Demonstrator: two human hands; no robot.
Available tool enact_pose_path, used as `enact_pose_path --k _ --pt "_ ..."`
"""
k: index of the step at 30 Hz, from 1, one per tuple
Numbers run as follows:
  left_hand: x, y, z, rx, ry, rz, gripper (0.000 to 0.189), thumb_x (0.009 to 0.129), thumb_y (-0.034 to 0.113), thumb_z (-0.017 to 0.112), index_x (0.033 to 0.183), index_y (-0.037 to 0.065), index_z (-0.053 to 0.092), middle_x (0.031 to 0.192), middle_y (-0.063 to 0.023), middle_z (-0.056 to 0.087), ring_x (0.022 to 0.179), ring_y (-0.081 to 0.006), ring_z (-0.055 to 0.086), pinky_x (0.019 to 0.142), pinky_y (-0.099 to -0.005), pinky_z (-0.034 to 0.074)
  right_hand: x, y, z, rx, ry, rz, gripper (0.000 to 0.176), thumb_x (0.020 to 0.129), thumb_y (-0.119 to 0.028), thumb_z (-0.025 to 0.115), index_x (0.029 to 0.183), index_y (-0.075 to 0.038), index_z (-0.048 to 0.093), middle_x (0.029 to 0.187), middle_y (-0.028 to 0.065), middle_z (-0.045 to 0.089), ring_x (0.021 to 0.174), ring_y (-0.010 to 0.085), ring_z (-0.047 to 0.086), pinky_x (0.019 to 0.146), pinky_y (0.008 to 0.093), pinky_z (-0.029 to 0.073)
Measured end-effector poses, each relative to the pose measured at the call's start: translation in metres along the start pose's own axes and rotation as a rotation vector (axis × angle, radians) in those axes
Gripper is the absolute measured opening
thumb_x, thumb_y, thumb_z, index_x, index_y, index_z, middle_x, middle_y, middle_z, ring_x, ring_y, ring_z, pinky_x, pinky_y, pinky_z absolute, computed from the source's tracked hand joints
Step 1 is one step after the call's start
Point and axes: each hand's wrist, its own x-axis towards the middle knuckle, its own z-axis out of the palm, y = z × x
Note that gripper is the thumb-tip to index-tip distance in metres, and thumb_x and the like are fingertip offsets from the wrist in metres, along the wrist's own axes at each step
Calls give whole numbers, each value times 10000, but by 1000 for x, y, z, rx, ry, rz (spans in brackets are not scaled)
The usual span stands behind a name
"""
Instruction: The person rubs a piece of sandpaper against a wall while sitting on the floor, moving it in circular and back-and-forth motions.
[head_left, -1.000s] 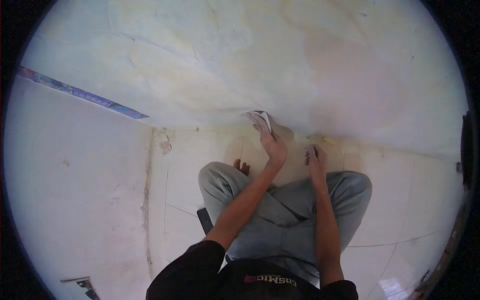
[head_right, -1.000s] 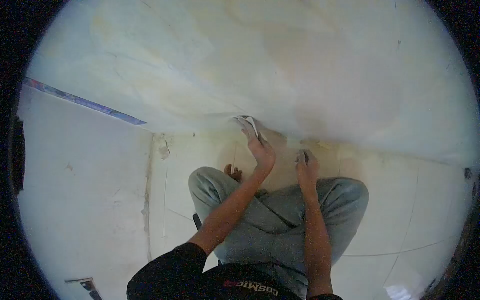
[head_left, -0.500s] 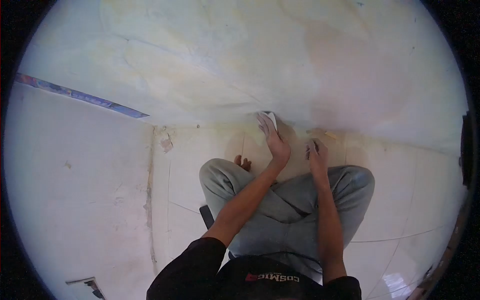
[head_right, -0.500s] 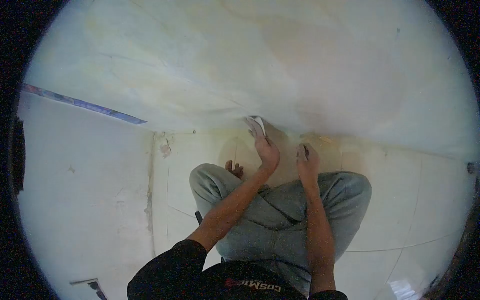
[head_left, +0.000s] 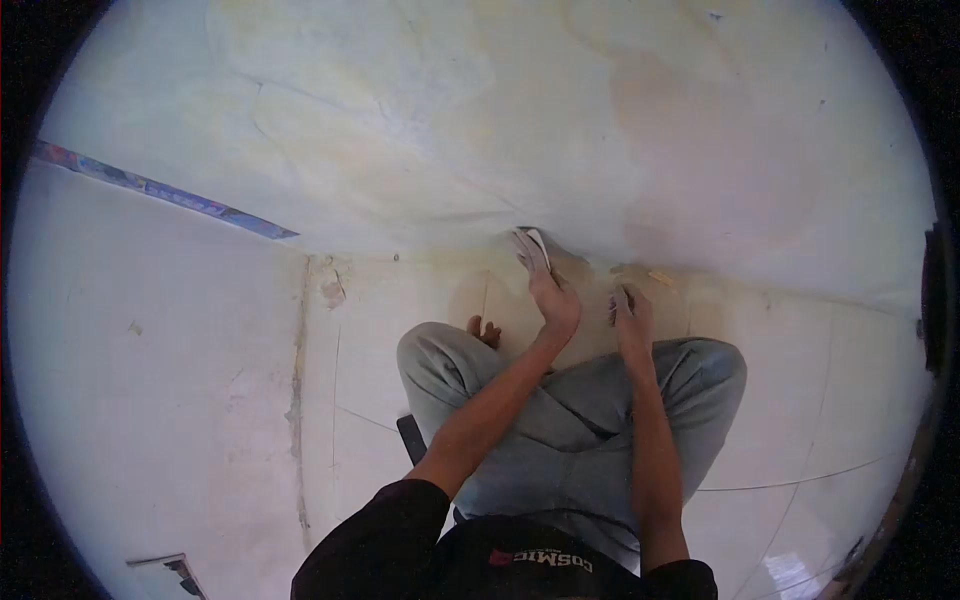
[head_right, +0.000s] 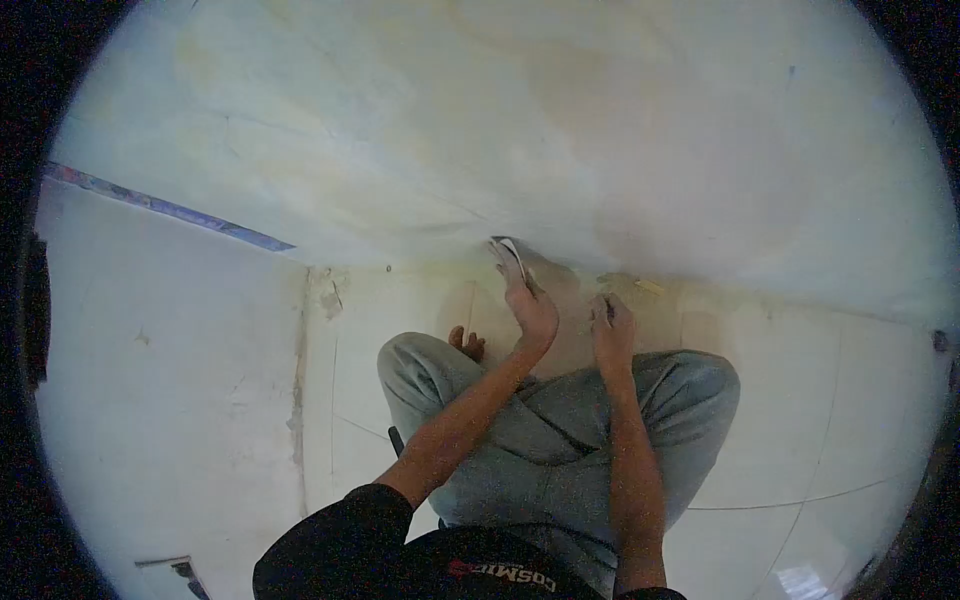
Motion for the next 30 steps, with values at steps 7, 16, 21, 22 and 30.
enact_pose_path --k 7,16,21,22,30 --pt "14 27 -15 -9 58 -38 876 729 -189 404 1529 -27 86 1573 -286 97 1423 -476 163 1190 -495 125 -4 -8 1 34 29 -25 216 983 -168 520 923 11 625 713 17 541 595 87 506 535 265 409" --pt "3 10 -13 -29 33 -48 855 720 -187 379 1521 -44 118 1555 -297 174 1411 -497 182 1178 -495 156 -10 -3 2 3 23 2 231 975 -185 526 895 9 621 705 28 548 593 106 509 553 284 421" --pt "9 16 -15 -63 61 60 818 733 -182 372 1512 -57 154 1546 -300 205 1412 -503 174 1177 -480 161 -7 -4 3 52 36 15 241 987 -179 518 877 10 618 707 22 548 584 88 510 536 261 418" --pt "2 -5 -6 -41 66 -28 812 739 -179 377 1510 -59 155 1548 -296 200 1410 -502 177 1177 -481 167 -7 0 2 32 16 0 243 989 -183 518 893 12 627 706 22 548 583 89 510 535 260 418" --pt "21 22 -15 -47 146 -152 775 768 -159 405 1502 -73 172 1551 -294 191 1426 -465 185 1189 -462 150 -7 -16 2 -17 20 0 269 986 -215 518 943 23 637 725 74 607 630 139 545 598 309 442"
